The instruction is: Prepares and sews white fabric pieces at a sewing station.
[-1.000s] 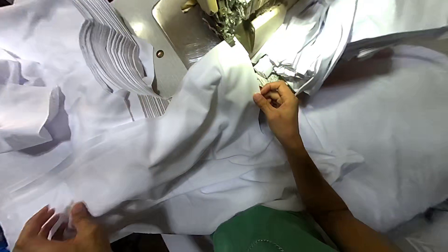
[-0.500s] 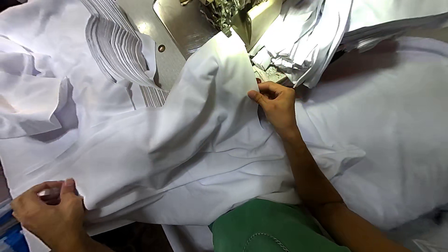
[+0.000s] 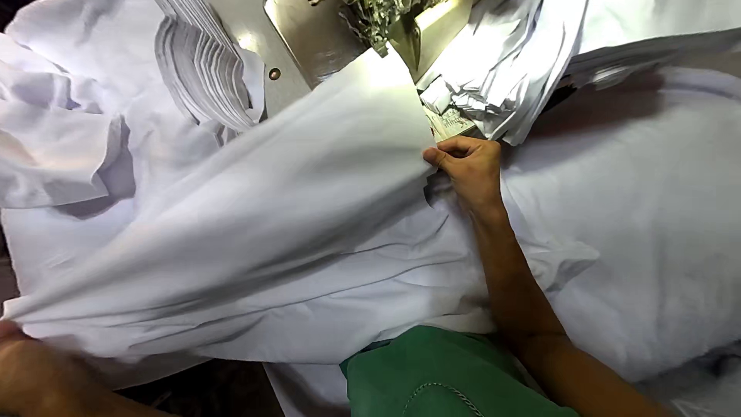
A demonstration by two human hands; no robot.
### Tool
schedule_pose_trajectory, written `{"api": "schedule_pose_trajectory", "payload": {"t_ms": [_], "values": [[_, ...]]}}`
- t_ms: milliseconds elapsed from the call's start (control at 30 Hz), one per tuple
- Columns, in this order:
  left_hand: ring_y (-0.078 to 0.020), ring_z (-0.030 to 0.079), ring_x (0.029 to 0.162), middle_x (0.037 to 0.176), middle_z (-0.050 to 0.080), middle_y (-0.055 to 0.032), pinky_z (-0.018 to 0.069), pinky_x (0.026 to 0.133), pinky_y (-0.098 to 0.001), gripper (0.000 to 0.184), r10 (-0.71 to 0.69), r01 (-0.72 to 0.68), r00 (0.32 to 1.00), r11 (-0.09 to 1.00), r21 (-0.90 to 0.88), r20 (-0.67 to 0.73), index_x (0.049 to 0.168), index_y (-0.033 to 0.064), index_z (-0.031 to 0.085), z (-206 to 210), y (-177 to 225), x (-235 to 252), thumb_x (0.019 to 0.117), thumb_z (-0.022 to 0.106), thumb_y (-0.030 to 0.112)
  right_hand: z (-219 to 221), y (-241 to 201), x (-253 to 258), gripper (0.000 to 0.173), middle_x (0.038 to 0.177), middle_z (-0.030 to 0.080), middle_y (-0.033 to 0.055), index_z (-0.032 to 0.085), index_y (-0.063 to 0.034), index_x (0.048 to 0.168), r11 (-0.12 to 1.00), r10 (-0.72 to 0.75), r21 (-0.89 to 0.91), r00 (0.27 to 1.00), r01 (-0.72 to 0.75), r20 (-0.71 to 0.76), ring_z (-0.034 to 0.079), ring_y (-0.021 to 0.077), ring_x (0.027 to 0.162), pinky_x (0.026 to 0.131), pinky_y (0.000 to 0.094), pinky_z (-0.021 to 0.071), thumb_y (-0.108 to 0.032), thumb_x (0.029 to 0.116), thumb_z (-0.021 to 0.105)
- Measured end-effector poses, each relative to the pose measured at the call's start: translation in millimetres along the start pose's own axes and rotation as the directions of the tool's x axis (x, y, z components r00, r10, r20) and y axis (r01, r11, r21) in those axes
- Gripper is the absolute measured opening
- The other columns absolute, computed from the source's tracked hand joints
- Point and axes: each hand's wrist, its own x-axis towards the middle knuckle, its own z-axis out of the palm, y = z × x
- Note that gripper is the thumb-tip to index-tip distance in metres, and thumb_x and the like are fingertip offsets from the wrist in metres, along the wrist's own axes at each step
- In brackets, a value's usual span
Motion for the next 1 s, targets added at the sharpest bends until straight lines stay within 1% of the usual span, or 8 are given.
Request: {"api": "schedule_pose_trajectory", "payload": {"t_ms": [200, 433, 500, 600, 700, 867, 933, 1000], "values": [[-0.0341, 0.064, 0.105, 0.12, 0.064, -0.0279, 0.0511, 0.096, -0.0475, 0.049, 0.22, -0.228, 0.974, 0.939, 0.258, 0.06, 0.125, -0.0071, 0.062, 22, 27, -23, 0.105, 0.052, 0.036, 2, -1, -3, 0.012, 0.076, 0.069, -0.0023, 0.073, -0.0095, 0.091, 0.999, -0.029, -0.029, 1.0, 0.029, 0.011, 0.061, 0.0012, 0.062, 0.056, 0.0163, 0.0508, -0.018, 0.0887, 0.082], [-0.0303, 0.053, 0.134, 0.142, 0.051, -0.0338, 0.0404, 0.115, -0.0346, 0.077, 0.045, -0.055, 0.997, 0.985, 0.161, 0.07, 0.145, -0.0166, 0.04, 1, 63, -119, 0.1014, 0.06, 0.044, -1, -1, -8, 0.013, 0.073, 0.066, -0.0031, 0.071, -0.0097, 0.09, 0.996, -0.075, -0.04, 0.997, 0.074, -0.002, 0.056, 0.0004, 0.058, 0.051, 0.0149, 0.046, -0.02, 0.0927, 0.078], [-0.0204, 0.056, 0.13, 0.138, 0.056, -0.0302, 0.0417, 0.112, -0.029, 0.067, 0.039, -0.045, 0.993, 0.997, 0.056, 0.114, 0.142, -0.0162, 0.044, 0, 67, -147, 0.102, 0.062, 0.034, -2, 4, -10, 0.01, 0.074, 0.064, -0.0032, 0.07, -0.0093, 0.093, 0.996, -0.09, -0.013, 0.995, 0.091, 0.035, 0.054, 0.0003, 0.057, 0.05, 0.0142, 0.0443, -0.018, 0.0944, 0.075], [0.0049, 0.062, 0.103, 0.114, 0.064, -0.0037, 0.052, 0.095, -0.0174, 0.036, 0.127, -0.049, 0.975, 0.924, -0.379, 0.182, 0.13, -0.0126, 0.049, 5, 56, -173, 0.1045, 0.053, 0.012, -5, 13, -12, 0.008, 0.077, 0.066, -0.0023, 0.072, -0.0073, 0.097, 0.996, -0.094, 0.007, 0.99, 0.094, 0.104, 0.056, 0.0001, 0.06, 0.053, 0.0142, 0.0461, -0.015, 0.0946, 0.074], [-0.0002, 0.067, 0.105, 0.108, 0.069, 0.0105, 0.0547, 0.099, -0.0257, 0.02, 0.189, 0.044, 0.957, 0.651, -0.758, 0.218, 0.123, 0.0049, 0.049, 6, 27, -180, 0.1068, 0.037, 0.006, -10, 19, -16, 0.008, 0.078, 0.068, -0.0033, 0.074, -0.0074, 0.093, 0.996, -0.08, 0.039, 0.986, 0.076, 0.143, 0.057, -0.0005, 0.062, 0.056, 0.0143, 0.0472, -0.015, 0.0937, 0.075], [-0.0189, 0.07, 0.112, 0.114, 0.073, -0.0069, 0.0577, 0.098, -0.0414, 0.038, 0.103, 0.405, 0.89, 0.268, -0.874, 0.444, 0.126, 0.0063, 0.058, -8, 28, -186, 0.1124, 0.03, 0.029, -18, 19, -16, 0.013, 0.071, 0.063, -0.0037, 0.072, -0.0078, 0.087, 0.996, -0.09, 0.007, 0.99, 0.089, 0.104, 0.052, -0.0003, 0.057, 0.051, 0.0141, 0.0417, -0.019, 0.0936, 0.076], [-0.0196, 0.072, 0.107, 0.108, 0.075, -0.0079, 0.0593, 0.095, -0.0398, 0.042, 0.134, 0.394, 0.88, 0.334, -0.856, 0.457, 0.12, 0.005, 0.062, -16, 52, -200, 0.1078, 0.046, 0.041, -23, 18, -16, 0.014, 0.073, 0.063, -0.0037, 0.071, -0.0071, 0.091, 0.994, -0.112, 0.008, 0.989, 0.112, 0.1, 0.055, -0.0013, 0.06, 0.053, 0.0134, 0.0451, -0.019, 0.0968, 0.072], [-0.0054, 0.071, 0.104, 0.106, 0.075, 0.0079, 0.0583, 0.093, -0.0268, 0.037, 0.164, 0.327, 0.855, 0.565, -0.758, 0.492, 0.12, 0.0163, 0.062, -20, 49, -200, 0.0943, 0.071, 0.041, -26, 16, -17, 0.011, 0.071, 0.061, -0.005, 0.068, -0.0079, 0.095, 0.992, -0.126, 0.031, 0.986, 0.124, 0.105, 0.053, -0.0027, 0.056, 0.05, 0.0117, 0.0431, -0.018, 0.1001, 0.067]]}}
